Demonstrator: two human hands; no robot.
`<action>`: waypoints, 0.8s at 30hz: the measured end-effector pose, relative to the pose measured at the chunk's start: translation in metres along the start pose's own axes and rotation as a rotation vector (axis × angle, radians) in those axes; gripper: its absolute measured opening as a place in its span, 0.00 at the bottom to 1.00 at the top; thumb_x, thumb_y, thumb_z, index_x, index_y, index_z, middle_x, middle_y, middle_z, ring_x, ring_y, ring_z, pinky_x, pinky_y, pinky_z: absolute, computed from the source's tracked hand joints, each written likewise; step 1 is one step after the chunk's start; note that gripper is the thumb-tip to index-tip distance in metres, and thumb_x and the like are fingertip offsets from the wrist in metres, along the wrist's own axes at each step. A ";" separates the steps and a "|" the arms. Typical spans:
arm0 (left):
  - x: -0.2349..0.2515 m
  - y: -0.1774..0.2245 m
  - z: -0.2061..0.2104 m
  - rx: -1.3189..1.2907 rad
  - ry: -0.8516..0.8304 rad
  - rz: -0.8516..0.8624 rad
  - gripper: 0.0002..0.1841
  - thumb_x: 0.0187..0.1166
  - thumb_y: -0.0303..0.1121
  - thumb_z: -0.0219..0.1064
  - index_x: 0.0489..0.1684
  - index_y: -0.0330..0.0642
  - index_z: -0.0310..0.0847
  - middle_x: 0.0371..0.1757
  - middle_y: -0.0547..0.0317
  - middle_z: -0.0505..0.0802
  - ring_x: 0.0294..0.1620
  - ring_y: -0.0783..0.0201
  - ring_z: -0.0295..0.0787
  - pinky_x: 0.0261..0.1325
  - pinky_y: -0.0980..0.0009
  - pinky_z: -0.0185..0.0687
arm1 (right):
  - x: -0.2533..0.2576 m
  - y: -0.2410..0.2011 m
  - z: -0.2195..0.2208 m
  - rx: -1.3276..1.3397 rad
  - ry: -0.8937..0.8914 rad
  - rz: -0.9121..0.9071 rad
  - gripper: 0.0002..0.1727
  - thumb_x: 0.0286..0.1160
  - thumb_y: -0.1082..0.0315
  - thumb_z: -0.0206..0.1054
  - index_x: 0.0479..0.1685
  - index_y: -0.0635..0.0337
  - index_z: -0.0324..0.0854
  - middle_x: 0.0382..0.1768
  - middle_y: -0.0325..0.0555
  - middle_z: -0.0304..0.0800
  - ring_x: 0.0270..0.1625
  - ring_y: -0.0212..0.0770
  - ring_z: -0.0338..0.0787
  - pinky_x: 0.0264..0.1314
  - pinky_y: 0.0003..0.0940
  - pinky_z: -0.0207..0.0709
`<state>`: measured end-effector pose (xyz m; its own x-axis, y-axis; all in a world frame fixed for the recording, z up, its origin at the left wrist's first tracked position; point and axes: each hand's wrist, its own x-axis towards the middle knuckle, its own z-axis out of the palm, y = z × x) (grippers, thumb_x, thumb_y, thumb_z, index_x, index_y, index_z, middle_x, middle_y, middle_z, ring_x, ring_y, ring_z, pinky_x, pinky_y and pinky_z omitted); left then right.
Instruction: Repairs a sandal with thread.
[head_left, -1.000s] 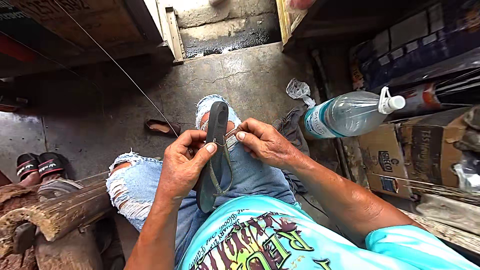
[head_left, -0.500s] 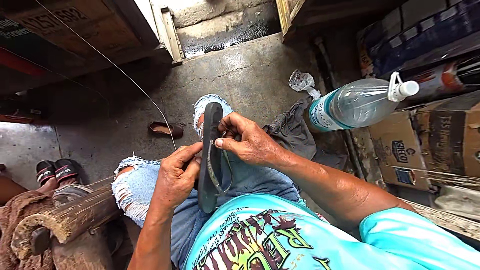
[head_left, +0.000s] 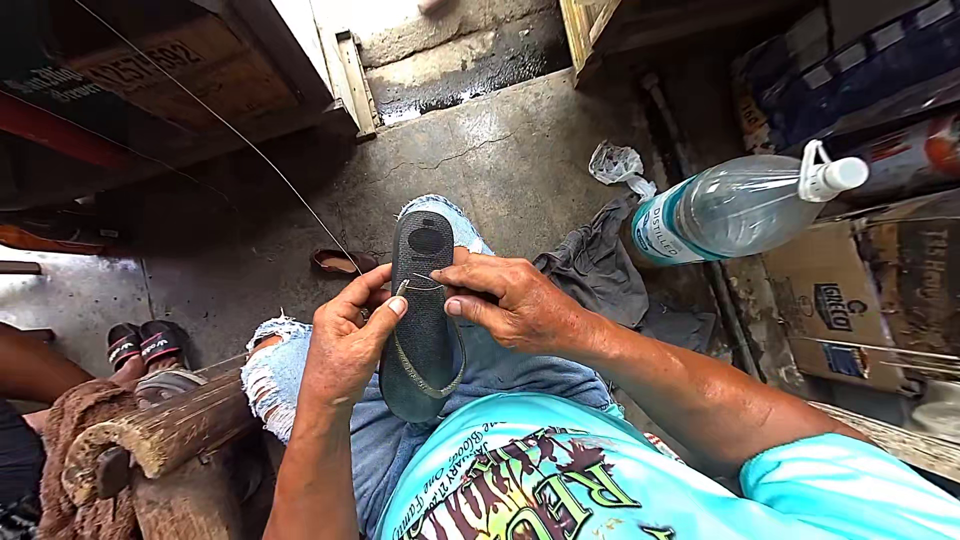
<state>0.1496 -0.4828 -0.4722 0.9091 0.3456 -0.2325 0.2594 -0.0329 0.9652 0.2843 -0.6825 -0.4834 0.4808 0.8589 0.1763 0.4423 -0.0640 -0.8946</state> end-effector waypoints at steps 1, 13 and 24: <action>0.000 0.000 0.000 -0.006 0.000 0.002 0.22 0.78 0.28 0.66 0.72 0.39 0.82 0.48 0.54 0.94 0.44 0.63 0.92 0.47 0.69 0.90 | 0.001 0.001 0.001 -0.015 -0.004 -0.009 0.15 0.81 0.69 0.67 0.60 0.65 0.89 0.41 0.43 0.88 0.45 0.32 0.86 0.48 0.26 0.82; -0.003 0.004 0.011 -0.007 -0.007 0.090 0.22 0.74 0.28 0.70 0.70 0.39 0.84 0.57 0.53 0.91 0.51 0.61 0.92 0.52 0.67 0.92 | 0.009 -0.013 -0.012 -0.169 -0.129 0.075 0.14 0.80 0.68 0.62 0.55 0.60 0.92 0.39 0.42 0.89 0.44 0.34 0.88 0.46 0.31 0.82; -0.009 0.007 0.033 0.166 0.038 0.196 0.21 0.76 0.30 0.71 0.69 0.43 0.85 0.47 0.60 0.87 0.43 0.66 0.88 0.41 0.75 0.90 | 0.024 -0.022 -0.033 -0.375 -0.295 0.009 0.09 0.74 0.69 0.63 0.38 0.54 0.91 0.32 0.38 0.87 0.34 0.34 0.85 0.34 0.33 0.78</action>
<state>0.1544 -0.5170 -0.4671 0.9353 0.3521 -0.0358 0.1326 -0.2548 0.9579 0.3109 -0.6768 -0.4456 0.2747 0.9615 -0.0036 0.7076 -0.2047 -0.6763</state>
